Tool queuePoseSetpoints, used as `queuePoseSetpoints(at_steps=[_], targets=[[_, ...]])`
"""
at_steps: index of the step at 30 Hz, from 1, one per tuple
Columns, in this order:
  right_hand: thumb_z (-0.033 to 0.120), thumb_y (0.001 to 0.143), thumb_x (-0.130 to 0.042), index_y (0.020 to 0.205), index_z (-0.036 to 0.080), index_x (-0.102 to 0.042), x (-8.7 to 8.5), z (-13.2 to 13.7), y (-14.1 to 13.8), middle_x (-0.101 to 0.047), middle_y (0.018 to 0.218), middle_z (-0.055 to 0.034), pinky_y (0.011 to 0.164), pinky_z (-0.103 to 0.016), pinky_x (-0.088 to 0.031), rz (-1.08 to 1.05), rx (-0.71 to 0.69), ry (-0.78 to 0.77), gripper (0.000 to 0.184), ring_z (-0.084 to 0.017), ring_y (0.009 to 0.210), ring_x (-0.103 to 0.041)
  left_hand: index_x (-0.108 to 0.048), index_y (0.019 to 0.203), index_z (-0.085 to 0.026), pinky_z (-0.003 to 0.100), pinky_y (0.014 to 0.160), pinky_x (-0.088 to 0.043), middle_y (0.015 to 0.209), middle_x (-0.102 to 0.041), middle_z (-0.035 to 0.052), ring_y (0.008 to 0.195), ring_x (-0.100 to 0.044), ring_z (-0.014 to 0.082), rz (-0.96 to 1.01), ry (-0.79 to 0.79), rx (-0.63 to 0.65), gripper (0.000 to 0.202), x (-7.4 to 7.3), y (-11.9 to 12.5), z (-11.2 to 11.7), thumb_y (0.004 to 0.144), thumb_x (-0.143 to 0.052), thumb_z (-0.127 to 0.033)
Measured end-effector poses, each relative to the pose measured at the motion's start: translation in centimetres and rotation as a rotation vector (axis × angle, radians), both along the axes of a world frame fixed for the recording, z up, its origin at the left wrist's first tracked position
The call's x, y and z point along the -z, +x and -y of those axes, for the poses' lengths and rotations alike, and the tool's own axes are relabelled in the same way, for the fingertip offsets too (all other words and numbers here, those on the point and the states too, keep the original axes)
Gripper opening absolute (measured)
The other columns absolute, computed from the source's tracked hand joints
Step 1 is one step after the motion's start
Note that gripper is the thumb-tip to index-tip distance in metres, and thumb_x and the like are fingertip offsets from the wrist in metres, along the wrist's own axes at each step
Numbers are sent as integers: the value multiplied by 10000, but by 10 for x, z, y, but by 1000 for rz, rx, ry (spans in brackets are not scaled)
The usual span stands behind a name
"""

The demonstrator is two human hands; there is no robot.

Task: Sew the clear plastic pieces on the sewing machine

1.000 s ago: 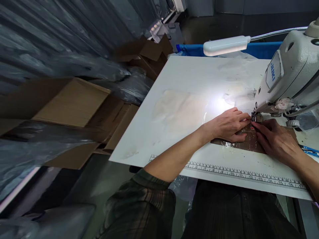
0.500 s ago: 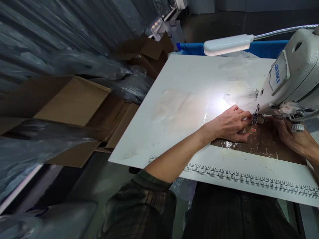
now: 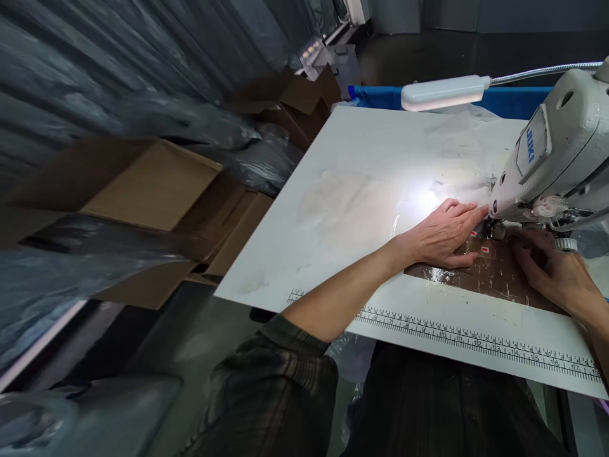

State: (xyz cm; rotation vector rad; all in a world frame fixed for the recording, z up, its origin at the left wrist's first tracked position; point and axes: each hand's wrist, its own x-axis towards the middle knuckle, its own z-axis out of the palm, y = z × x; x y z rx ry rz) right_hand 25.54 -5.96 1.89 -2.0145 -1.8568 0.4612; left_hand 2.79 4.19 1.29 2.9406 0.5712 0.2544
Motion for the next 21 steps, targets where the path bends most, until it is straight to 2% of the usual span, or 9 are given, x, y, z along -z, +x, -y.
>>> queuePoseSetpoints(at_steps=[3, 6, 9, 12, 14, 17, 19, 21], targets=[[520, 852, -433, 1095, 161, -722, 2, 2, -1, -651, 1021, -151, 809, -417, -546, 5, -27, 17, 521, -262, 818, -678, -245, 1521, -8, 422, 1124, -292, 1472, -483, 225, 1344, -442, 312, -18, -60, -28, 729, 0, -1, -1, 969, -421, -449], [481, 868, -442, 1198, 161, -711, 5, 3, -2, -660, 1115, -164, 831, -420, -552, 0, -69, 75, 533, -278, 890, -684, -236, 1528, 0, 422, 1144, -268, 1518, -440, 229, 1401, -392, 321, -67, -43, -67, 770, -2, -1, 2, 978, -420, -506], [462, 881, -444, 1206, 171, -716, 10, 4, -1, -670, 1126, -164, 857, -431, -559, -2, -105, 120, 515, -291, 945, -684, -290, 1516, -26, 427, 1042, -354, 1483, -476, 213, 1332, -454, 329, -122, 21, -157, 765, -8, -1, 11, 991, -403, -570], [470, 882, -436, 1194, 158, -719, 15, 3, 1, -660, 1135, -179, 859, -464, -568, 2, -116, 134, 524, -303, 936, -687, -426, 1437, -50, 394, 850, -416, 1334, -577, 176, 1091, -576, 285, -181, 72, -235, 681, -17, -1, 19, 1019, -363, -583], [478, 886, -442, 1187, 174, -716, 17, 3, 2, -658, 1127, -166, 842, -476, -576, -2, -129, 144, 508, -301, 919, -689, -511, 1358, -65, 374, 769, -415, 1235, -621, 151, 964, -595, 248, -212, 86, -239, 552, -22, -1, 18, 1042, -374, -496], [469, 903, -448, 1183, 197, -707, 19, 3, 3, -668, 1101, -142, 825, -474, -583, -13, -156, 156, 469, -295, 913, -691, -623, 1217, -114, 340, 709, -403, 1222, -637, 127, 899, -600, 208, -235, 115, -198, 310, -31, -3, 1, 1009, -416, -213], [469, 908, -437, 1181, 179, -708, 20, 3, 3, -669, 1114, -150, 827, -480, -585, -16, -157, 158, 481, -298, 911, -696, -667, 1151, -147, 320, 687, -396, 1236, -643, 111, 916, -606, 198, -210, 158, -199, 370, -37, -4, -20, 929, -389, -49], [479, 908, -429, 1190, 170, -708, 22, 4, 3, -668, 1124, -154, 823, -489, -586, -15, -148, 155, 503, -302, 895, -703, -681, 1144, -169, 306, 698, -409, 1222, -660, 97, 960, -613, 200, -149, 196, -222, 458, -41, -5, -44, 871, -363, 14]])
